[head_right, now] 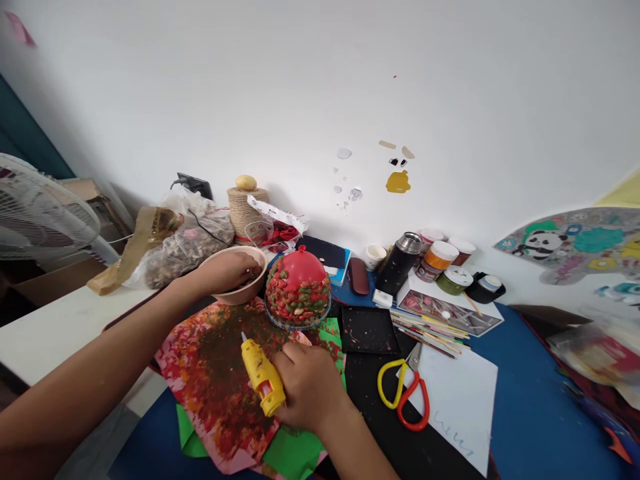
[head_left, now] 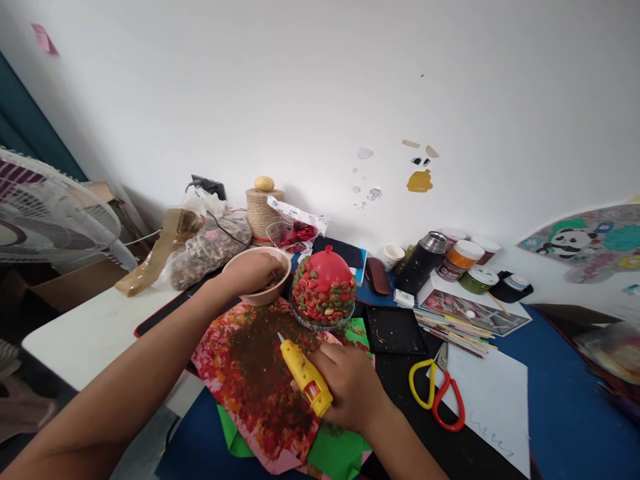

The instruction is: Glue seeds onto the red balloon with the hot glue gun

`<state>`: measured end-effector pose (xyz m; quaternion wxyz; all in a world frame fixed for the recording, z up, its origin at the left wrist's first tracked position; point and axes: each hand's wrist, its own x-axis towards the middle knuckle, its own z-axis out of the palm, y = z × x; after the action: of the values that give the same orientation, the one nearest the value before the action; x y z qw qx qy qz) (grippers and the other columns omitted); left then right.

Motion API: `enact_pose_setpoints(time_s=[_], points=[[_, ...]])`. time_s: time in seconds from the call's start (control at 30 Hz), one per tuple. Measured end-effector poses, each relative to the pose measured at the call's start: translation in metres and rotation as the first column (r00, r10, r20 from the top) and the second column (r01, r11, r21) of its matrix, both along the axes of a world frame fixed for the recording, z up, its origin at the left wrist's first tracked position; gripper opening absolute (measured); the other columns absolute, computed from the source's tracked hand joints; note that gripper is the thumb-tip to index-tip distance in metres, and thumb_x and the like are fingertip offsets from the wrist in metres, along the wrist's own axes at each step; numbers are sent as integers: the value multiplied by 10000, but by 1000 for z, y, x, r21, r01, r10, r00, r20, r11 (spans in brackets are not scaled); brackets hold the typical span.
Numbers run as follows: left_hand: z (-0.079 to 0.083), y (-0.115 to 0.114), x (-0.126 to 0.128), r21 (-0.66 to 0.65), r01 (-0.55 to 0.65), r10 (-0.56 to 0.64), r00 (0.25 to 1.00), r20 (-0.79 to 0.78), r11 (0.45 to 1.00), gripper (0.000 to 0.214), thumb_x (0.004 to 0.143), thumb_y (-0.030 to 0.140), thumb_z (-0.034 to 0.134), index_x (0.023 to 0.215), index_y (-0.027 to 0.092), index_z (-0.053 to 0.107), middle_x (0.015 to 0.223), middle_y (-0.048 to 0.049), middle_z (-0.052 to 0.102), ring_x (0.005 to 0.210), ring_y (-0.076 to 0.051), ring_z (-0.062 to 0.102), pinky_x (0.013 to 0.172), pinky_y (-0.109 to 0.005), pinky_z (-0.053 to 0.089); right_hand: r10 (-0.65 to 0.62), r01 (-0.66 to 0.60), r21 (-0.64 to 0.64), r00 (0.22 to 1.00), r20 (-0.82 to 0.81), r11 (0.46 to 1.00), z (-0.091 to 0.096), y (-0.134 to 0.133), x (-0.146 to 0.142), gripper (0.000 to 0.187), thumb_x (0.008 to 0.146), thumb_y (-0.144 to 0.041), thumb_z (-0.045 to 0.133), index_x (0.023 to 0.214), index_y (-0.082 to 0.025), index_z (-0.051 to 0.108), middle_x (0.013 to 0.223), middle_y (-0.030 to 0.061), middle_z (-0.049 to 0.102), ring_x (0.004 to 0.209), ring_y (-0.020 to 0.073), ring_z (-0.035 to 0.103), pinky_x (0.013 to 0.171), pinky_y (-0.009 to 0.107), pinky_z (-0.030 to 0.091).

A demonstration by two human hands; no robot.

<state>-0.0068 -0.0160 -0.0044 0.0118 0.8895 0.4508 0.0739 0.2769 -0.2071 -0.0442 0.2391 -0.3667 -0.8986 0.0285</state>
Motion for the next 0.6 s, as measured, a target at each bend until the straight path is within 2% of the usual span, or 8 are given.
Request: enact_pose_setpoints(time_s=[0.13,0.33,0.5,0.6], points=[[3,0,-3,-47,1,1,999,51,999,293,962,276,547,943,232,836,1038,-100,821,963,-277,713,945,-371,518,3,-3,8,1000,-10,1000,-1,0,0,288,977,-484,721,919,-204,689,811,42,707,703,221,657,595,355,290],[11,-7,-22,-140,-71,99,975,200,988,364,981,390,520,1109,246,828,1104,-50,848,957,-249,757,887,-314,549,-3,3,16,1000,-11,1000,-2,0,0,244,970,-440,727,907,-208,685,803,38,703,686,215,639,601,358,279],[18,-15,-37,-330,-91,244,856,456,939,434,902,577,624,1015,205,816,1031,-58,852,936,-284,768,813,-313,561,-2,2,26,1000,-2,1000,-3,1,0,236,989,-419,690,880,-212,661,793,33,690,687,210,636,603,356,265],[17,-16,-41,-364,-92,278,819,502,927,448,882,599,638,984,197,809,982,-61,847,900,-281,766,789,-314,565,2,-2,41,1000,-14,999,-4,1,0,238,1005,-408,656,869,-212,654,786,32,682,677,206,630,603,364,257]])
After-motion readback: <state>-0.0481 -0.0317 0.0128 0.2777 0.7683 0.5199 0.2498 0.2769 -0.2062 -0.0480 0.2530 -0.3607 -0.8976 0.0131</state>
